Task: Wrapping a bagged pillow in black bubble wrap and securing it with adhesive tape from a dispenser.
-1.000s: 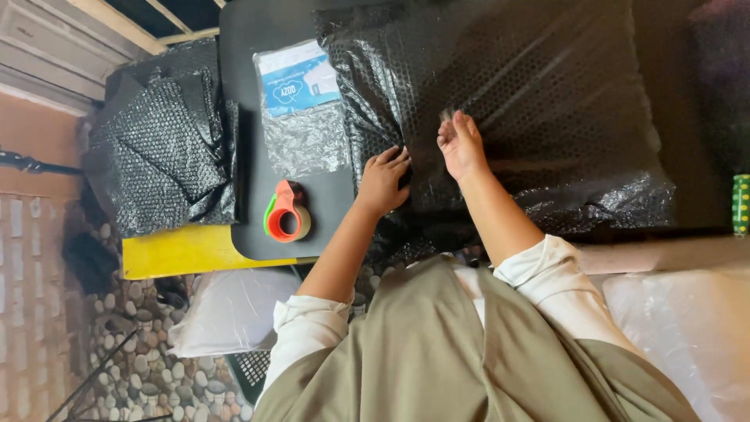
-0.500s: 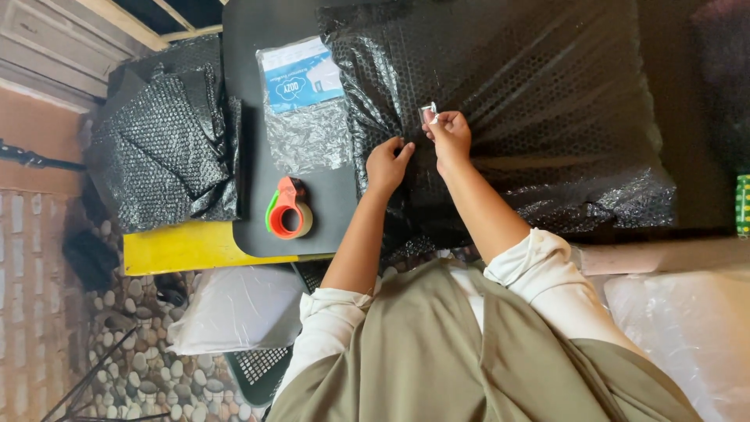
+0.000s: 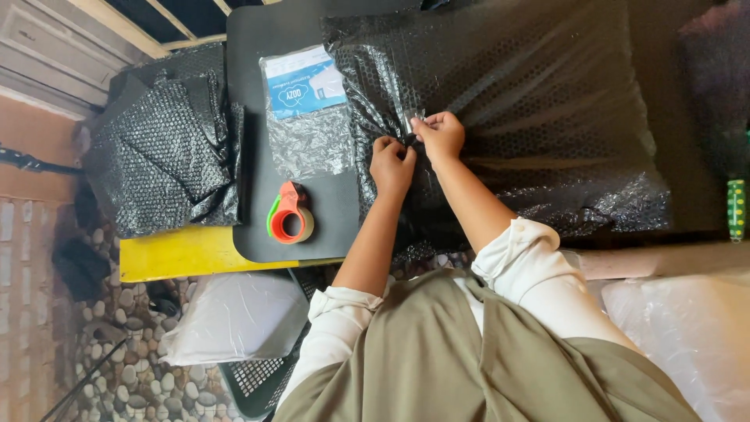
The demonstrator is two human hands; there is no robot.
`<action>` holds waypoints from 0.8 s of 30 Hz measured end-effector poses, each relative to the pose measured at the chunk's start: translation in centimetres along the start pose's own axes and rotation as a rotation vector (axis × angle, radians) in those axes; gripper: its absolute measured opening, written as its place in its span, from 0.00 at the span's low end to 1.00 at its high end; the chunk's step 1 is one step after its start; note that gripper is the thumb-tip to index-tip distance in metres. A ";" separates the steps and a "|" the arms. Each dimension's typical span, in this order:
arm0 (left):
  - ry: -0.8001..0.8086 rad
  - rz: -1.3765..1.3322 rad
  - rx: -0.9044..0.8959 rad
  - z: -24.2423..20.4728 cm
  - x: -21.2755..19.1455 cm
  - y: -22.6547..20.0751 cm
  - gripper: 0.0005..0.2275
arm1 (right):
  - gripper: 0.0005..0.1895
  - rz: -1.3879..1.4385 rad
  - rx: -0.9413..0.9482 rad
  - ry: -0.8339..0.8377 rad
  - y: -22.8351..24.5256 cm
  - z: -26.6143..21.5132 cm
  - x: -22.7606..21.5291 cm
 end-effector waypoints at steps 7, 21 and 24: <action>0.006 -0.018 0.005 0.0 0.3 1.4 0.07 | 0.19 -0.441 -0.082 -0.218 0.5 0.0 -0.2; -0.065 0.429 0.408 0.2 3.1 0.2 0.24 | 0.21 -0.800 -0.189 -0.194 3.7 -0.3 1.2; -0.077 0.572 0.487 -0.2 4.9 1.0 0.28 | 0.28 -1.161 -0.189 -0.070 6.6 -2.3 1.4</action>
Point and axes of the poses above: each hand's wrist, its own z-axis towards the middle knuckle, its own x-axis out of the palm, y = z × x, the point moved 9 cm from there along z, towards the middle knuckle, and after that the axes turned 10 degrees about x, right-handed, at the moved point
